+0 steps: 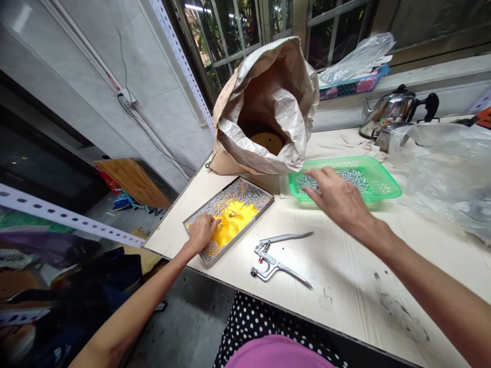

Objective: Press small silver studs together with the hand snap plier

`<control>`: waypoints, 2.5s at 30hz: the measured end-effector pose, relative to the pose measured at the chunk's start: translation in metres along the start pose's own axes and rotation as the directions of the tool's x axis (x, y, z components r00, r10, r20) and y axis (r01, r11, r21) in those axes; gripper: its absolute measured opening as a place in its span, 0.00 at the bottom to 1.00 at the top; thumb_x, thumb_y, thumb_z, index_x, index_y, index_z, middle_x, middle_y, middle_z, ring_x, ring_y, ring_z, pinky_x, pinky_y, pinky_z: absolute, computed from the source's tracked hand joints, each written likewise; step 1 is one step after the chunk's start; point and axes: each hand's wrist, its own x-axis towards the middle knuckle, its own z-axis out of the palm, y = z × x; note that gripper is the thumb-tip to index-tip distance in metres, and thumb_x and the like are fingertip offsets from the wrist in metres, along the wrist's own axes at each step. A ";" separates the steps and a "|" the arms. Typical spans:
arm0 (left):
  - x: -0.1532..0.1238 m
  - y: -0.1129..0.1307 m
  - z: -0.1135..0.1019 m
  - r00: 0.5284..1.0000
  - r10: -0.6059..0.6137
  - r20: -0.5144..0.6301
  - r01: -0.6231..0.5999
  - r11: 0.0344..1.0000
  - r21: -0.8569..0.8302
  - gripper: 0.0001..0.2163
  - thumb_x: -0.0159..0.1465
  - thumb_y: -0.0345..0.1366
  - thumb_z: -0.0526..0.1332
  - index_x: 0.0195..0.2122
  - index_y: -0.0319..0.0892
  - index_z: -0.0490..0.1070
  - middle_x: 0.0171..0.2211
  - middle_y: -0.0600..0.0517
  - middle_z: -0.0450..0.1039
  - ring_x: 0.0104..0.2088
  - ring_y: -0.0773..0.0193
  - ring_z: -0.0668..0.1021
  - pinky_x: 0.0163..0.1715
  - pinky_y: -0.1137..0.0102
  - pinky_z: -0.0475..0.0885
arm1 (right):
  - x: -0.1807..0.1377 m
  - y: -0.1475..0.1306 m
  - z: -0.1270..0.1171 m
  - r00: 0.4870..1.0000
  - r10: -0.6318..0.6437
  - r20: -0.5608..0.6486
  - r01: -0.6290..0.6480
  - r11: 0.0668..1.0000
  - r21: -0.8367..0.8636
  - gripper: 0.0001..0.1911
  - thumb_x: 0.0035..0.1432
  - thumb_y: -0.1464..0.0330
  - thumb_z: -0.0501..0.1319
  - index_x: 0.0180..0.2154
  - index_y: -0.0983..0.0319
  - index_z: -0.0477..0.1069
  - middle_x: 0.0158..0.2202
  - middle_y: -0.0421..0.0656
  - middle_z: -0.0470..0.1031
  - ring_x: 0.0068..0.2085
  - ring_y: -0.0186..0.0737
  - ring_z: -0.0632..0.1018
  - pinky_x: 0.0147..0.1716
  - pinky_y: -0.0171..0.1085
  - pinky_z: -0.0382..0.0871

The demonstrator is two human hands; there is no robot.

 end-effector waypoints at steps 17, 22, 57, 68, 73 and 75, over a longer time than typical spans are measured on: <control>-0.031 0.034 0.004 0.971 0.214 0.106 -0.153 0.898 -0.413 0.08 0.60 0.35 0.58 0.33 0.39 0.76 0.32 0.49 0.77 0.33 0.62 0.77 0.34 0.70 0.69 | -0.157 -0.080 0.050 0.900 -0.019 0.436 -0.039 0.991 0.124 0.06 0.65 0.72 0.55 0.37 0.62 0.71 0.35 0.44 0.72 0.35 0.40 0.74 0.32 0.37 0.63; -0.070 0.071 0.017 0.879 0.241 0.412 0.169 0.652 -0.740 0.13 0.54 0.45 0.62 0.30 0.38 0.74 0.18 0.57 0.67 0.16 0.71 0.66 0.17 0.75 0.60 | -0.158 -0.080 0.053 0.902 -0.024 0.431 -0.007 0.998 0.070 0.08 0.65 0.74 0.54 0.34 0.62 0.69 0.35 0.44 0.71 0.33 0.39 0.71 0.30 0.37 0.59; -0.089 0.084 0.024 0.591 0.181 0.786 0.451 0.734 -0.508 0.16 0.50 0.46 0.71 0.25 0.38 0.70 0.15 0.60 0.65 0.14 0.75 0.66 0.14 0.78 0.61 | -0.123 -0.045 0.042 0.805 -0.144 0.576 0.062 0.985 0.160 0.54 0.43 0.46 0.70 0.64 0.66 0.55 0.67 0.62 0.52 0.66 0.67 0.52 0.59 0.64 0.51; -0.093 0.086 0.021 0.611 0.179 0.771 0.460 0.712 -0.530 0.18 0.50 0.48 0.71 0.24 0.38 0.69 0.16 0.59 0.65 0.14 0.76 0.66 0.14 0.79 0.60 | -0.114 -0.048 0.045 0.832 -0.160 0.531 0.136 0.987 0.085 0.48 0.39 0.46 0.70 0.56 0.67 0.63 0.52 0.56 0.69 0.51 0.58 0.67 0.47 0.51 0.62; -0.096 0.084 0.022 0.628 0.188 0.756 0.436 0.719 -0.541 0.15 0.55 0.45 0.68 0.26 0.38 0.69 0.18 0.59 0.65 0.15 0.74 0.66 0.16 0.77 0.63 | -0.117 -0.056 0.040 0.829 -0.140 0.542 0.135 0.990 0.049 0.32 0.46 0.51 0.70 0.46 0.65 0.70 0.45 0.52 0.72 0.45 0.53 0.68 0.40 0.44 0.60; -0.099 0.081 0.020 0.702 0.187 0.687 0.306 0.792 -0.529 0.13 0.59 0.44 0.64 0.27 0.38 0.70 0.20 0.57 0.67 0.18 0.71 0.69 0.19 0.75 0.66 | -0.120 -0.059 0.037 0.831 -0.134 0.541 0.125 0.991 0.053 0.27 0.48 0.54 0.69 0.44 0.65 0.70 0.43 0.51 0.72 0.45 0.51 0.69 0.41 0.44 0.60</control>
